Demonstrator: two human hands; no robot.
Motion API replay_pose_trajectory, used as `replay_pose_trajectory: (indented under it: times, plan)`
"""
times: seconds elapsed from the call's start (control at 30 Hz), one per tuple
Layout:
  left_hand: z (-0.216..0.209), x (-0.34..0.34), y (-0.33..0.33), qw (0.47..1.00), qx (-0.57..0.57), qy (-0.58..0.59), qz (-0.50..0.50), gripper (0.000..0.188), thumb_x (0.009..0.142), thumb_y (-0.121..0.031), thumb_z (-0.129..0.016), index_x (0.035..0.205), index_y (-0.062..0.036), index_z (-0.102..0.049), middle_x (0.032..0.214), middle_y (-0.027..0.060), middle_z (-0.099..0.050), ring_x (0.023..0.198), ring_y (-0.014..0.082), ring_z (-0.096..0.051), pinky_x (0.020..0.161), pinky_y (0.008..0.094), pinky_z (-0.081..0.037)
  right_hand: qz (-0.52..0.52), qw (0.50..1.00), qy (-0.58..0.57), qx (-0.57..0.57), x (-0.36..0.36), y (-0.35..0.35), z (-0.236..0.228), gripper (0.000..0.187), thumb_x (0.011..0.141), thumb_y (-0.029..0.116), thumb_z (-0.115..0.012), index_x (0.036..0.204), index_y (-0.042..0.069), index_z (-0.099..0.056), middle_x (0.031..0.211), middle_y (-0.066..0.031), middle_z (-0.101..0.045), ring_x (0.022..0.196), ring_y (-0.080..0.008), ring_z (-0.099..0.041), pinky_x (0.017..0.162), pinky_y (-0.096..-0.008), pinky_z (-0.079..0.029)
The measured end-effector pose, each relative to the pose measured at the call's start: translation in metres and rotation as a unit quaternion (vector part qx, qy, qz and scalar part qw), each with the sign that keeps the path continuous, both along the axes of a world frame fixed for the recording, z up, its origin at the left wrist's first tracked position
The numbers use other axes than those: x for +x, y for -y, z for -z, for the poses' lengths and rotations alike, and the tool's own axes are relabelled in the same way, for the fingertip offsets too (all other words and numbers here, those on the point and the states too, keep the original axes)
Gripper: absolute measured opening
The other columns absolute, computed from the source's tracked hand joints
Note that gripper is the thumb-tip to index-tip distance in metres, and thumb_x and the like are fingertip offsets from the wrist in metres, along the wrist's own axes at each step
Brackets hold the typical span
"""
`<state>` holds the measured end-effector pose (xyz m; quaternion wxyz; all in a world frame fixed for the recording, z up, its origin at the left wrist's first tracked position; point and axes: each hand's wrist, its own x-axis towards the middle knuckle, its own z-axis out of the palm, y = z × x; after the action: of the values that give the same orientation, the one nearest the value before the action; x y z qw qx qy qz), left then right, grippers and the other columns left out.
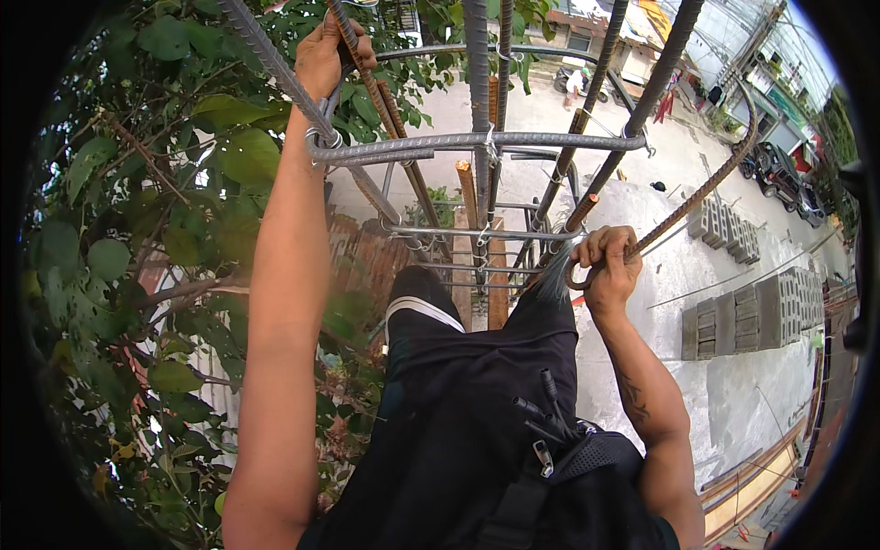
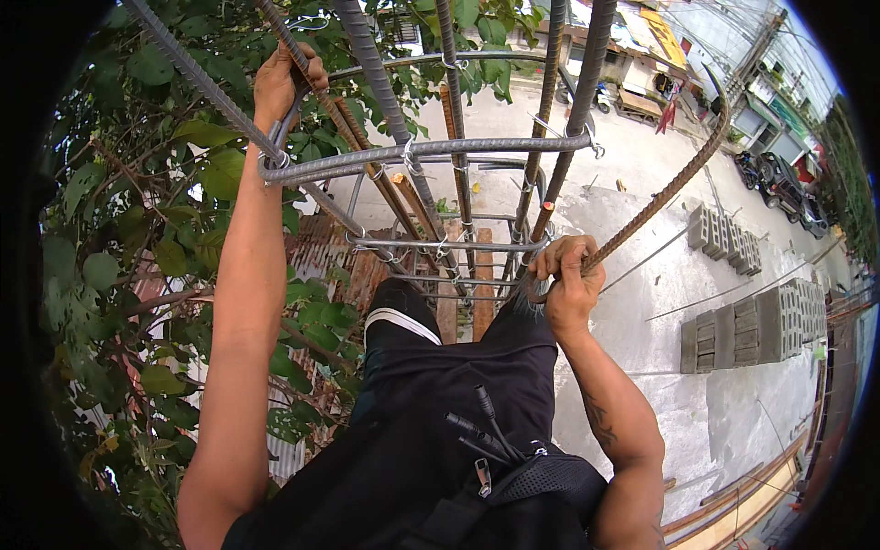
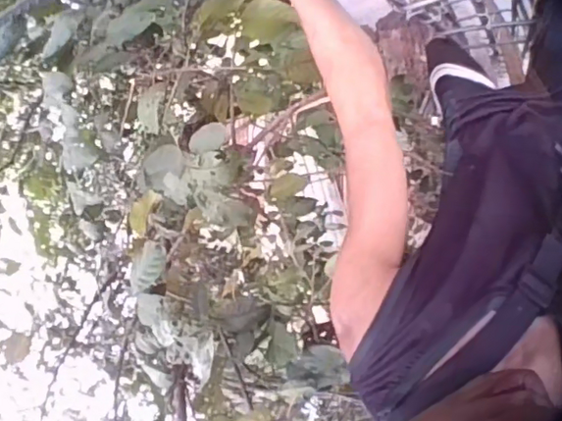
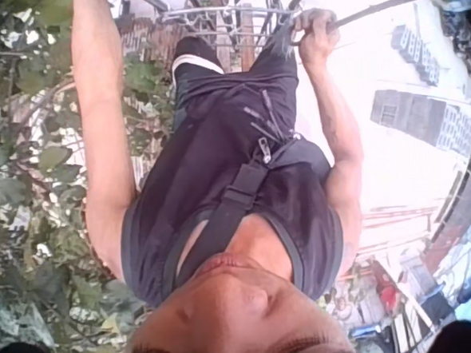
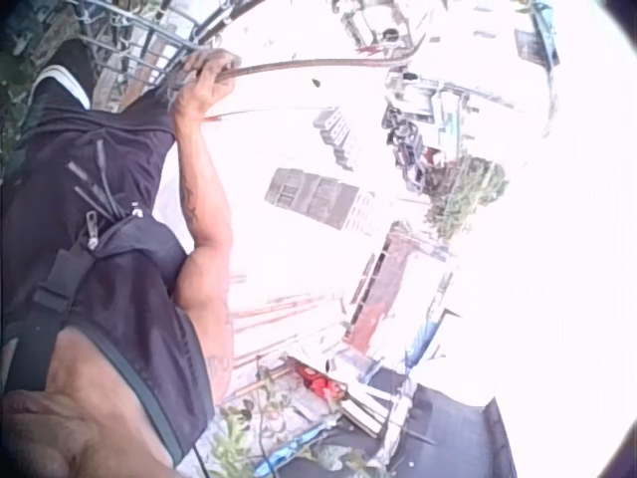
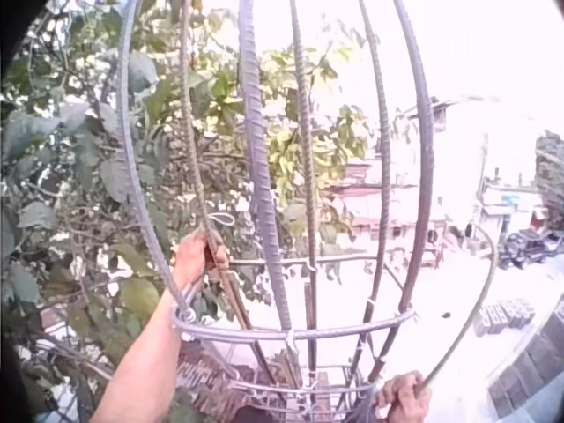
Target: The person climbs a metal scaffolding structure and uses a curved metal tool to tighten wire ties at the joints of the scaffolding frame. They move along the structure, securing multiple connection points while balancing on the narrow frame.
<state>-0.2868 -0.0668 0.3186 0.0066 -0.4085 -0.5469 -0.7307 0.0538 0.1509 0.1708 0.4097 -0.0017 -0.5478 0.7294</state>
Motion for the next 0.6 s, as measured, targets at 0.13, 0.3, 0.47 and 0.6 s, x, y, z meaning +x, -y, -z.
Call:
replay_pose_trajectory:
  times: [0.13, 0.3, 0.47, 0.6]
  plan:
    - [-0.001, 0.003, 0.001, 0.988, -0.001, -0.051, -0.148, 0.046, 0.093, -0.045, -0.045, 0.088, -0.0016, -0.057, 0.073, 0.0105, -0.065, 0.063, 0.0181, -0.061, 0.057, 0.0298, -0.047, 0.007, 0.998, -0.020, 0.062, 0.006, -0.001, -0.013, 0.030, 0.097, 0.031, -0.045, 0.080, 0.006, -0.041, 0.064, -0.0045, -0.041, 0.055, -0.0135, -0.042, 0.059, -0.0311, -0.043]
    - [0.001, 0.008, 0.004, 0.965, 0.021, -0.051, -0.255, 0.046, 0.094, -0.046, -0.044, 0.085, -0.0025, -0.058, 0.069, 0.0067, -0.061, 0.058, 0.0150, -0.059, 0.051, 0.0269, -0.044, -0.024, 0.990, -0.028, 0.134, 0.013, 0.005, -0.023, 0.031, 0.096, 0.032, -0.046, 0.083, 0.005, -0.041, 0.065, -0.0057, -0.043, 0.055, -0.0131, -0.041, 0.059, -0.0306, -0.042]
    - [0.009, 0.040, 0.046, 0.927, 0.180, 0.048, -0.325, 0.043, 0.096, -0.042, -0.044, 0.082, -0.0023, -0.055, 0.057, -0.0017, -0.042, 0.046, 0.0062, -0.033, 0.042, 0.0226, -0.025, -0.093, 0.983, -0.046, 0.152, 0.022, 0.020, -0.028, 0.030, 0.095, 0.031, -0.048, 0.082, 0.004, -0.043, 0.065, -0.0063, -0.045, 0.055, -0.0134, -0.042, 0.054, -0.0288, -0.039]
    - [0.046, 0.117, 0.086, 0.931, 0.217, 0.059, -0.287, 0.047, 0.096, -0.045, -0.040, 0.082, -0.0024, -0.052, 0.061, -0.0017, -0.035, 0.050, 0.0067, -0.029, 0.042, 0.0220, -0.020, -0.106, 0.975, 0.004, 0.196, 0.026, 0.030, -0.038, 0.026, 0.095, 0.027, -0.050, 0.089, 0.001, -0.048, 0.066, -0.0064, -0.050, 0.056, -0.0129, -0.045, 0.052, -0.0279, -0.038]
